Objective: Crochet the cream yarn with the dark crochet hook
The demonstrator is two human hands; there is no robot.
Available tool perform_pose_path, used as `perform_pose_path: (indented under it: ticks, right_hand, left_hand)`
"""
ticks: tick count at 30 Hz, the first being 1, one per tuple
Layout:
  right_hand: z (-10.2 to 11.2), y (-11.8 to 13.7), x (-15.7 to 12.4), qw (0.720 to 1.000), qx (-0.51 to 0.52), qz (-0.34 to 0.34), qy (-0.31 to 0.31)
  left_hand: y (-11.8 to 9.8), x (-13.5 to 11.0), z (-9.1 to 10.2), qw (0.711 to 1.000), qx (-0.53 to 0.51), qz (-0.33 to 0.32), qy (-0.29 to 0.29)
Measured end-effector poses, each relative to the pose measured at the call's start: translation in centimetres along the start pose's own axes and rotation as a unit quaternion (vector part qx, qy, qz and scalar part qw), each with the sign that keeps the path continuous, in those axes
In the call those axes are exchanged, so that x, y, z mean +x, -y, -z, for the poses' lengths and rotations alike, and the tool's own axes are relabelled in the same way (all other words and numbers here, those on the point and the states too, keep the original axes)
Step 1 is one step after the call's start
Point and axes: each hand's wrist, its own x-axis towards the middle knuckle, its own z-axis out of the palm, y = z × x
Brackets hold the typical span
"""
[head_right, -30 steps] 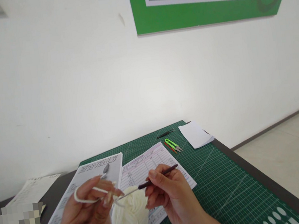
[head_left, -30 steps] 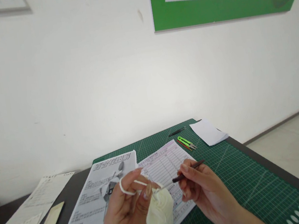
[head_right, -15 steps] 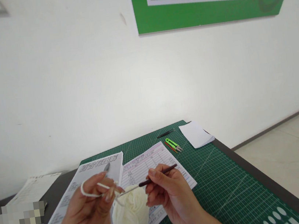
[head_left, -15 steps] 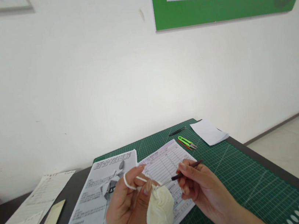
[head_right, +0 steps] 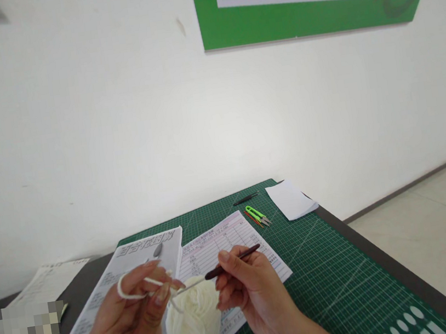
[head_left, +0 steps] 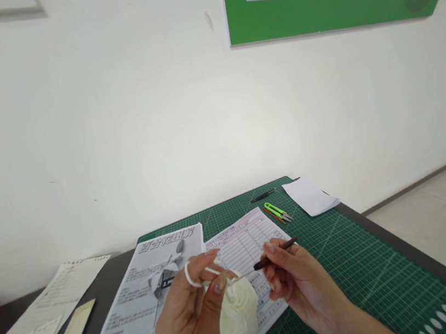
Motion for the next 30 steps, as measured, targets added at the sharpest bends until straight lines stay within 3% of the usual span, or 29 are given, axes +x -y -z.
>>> perform_pose_path:
  ticks: [9,17,25,30]
  right_hand:
    - [0.1,-0.4,0.2,1.000,0.017,-0.012,-0.008]
    - [-0.1,0.0,-0.1,1.000,0.012,0.005,-0.013]
    - [-0.1,0.3,-0.6,0.998,-0.013,0.064,0.012]
    - [-0.4,0.4,-1.0,0.994,-0.044,0.096,0.012]
  left_hand:
    - [-0.2,-0.2,-0.2,0.999,-0.036,-0.014,-0.010]
    - [-0.4,-0.1,-0.5,0.997,-0.074,0.022,-0.020]
    - [-0.2,0.3,-0.6,0.979,-0.155,0.127,-0.033]
    - [-0.2,0.4,-0.4,0.974,-0.161,0.151,-0.045]
